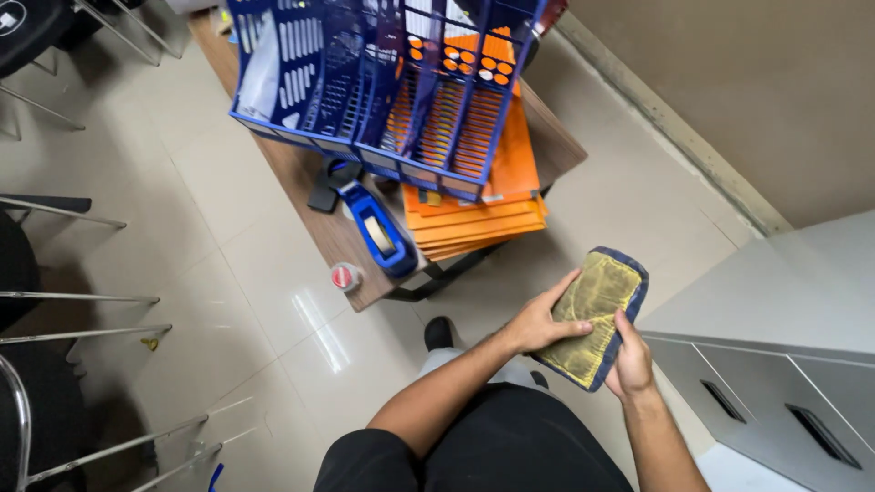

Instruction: The person cleans a white cabinet and blue plastic baskets using a yellow and blue cloth. They wipe the top and sides of the cabinet, then move the baskets to clean them individually before placing them back.

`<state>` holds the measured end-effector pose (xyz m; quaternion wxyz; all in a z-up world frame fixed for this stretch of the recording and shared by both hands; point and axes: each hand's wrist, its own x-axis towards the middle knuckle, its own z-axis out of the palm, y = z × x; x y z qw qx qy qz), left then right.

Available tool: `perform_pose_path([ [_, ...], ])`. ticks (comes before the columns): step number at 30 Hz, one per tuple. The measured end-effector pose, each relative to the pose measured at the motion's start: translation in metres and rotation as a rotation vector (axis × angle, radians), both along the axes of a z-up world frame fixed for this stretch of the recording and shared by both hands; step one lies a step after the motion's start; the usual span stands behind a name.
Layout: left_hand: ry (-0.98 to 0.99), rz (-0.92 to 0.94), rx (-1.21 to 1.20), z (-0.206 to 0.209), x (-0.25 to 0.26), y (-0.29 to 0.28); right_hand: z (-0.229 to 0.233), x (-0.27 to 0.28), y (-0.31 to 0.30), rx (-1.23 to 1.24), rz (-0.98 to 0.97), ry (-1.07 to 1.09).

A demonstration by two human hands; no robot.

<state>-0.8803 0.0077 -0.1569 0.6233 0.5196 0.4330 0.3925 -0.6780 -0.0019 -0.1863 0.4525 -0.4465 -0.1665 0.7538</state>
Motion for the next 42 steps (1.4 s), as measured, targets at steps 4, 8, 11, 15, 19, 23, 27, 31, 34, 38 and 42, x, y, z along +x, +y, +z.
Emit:
perform_pose_path([
  [4,-0.124,0.113,0.028,0.02,-0.079,0.002,-0.008,-0.046,0.026,0.17,0.199,0.048],
  [8,-0.361,0.23,0.045,0.011,-0.169,-0.006,0.027,-0.101,0.069,0.539,0.519,0.042],
  [11,-0.689,0.336,-0.036,-0.019,-0.242,-0.019,0.07,-0.16,0.097,0.55,0.421,-0.102],
  [15,-0.926,0.46,-0.114,-0.073,-0.312,-0.038,0.05,-0.194,0.137,0.566,0.148,-0.509],
  [19,-0.933,0.56,-0.055,-0.102,-0.353,-0.042,0.031,-0.206,0.188,0.751,-0.064,-0.865],
  [23,-0.997,0.598,-0.033,-0.122,-0.372,-0.034,-0.009,-0.22,0.236,0.409,0.049,-0.928],
  [27,-1.03,0.585,-0.078,-0.121,-0.382,-0.014,-0.029,-0.24,0.252,0.255,0.157,-0.798],
  [31,-1.064,0.527,-0.107,-0.117,-0.39,-0.001,-0.049,-0.243,0.27,0.312,0.046,-0.874],
  [34,-1.062,0.501,-0.116,-0.108,-0.391,0.005,-0.069,-0.238,0.282,0.384,0.064,-0.926],
  [38,-1.069,0.492,-0.129,-0.099,-0.39,0.007,-0.046,-0.244,0.277,0.203,0.076,-0.82],
  [42,-1.079,0.495,-0.133,-0.103,-0.39,0.007,-0.039,-0.235,0.272,0.351,0.009,-0.765],
])
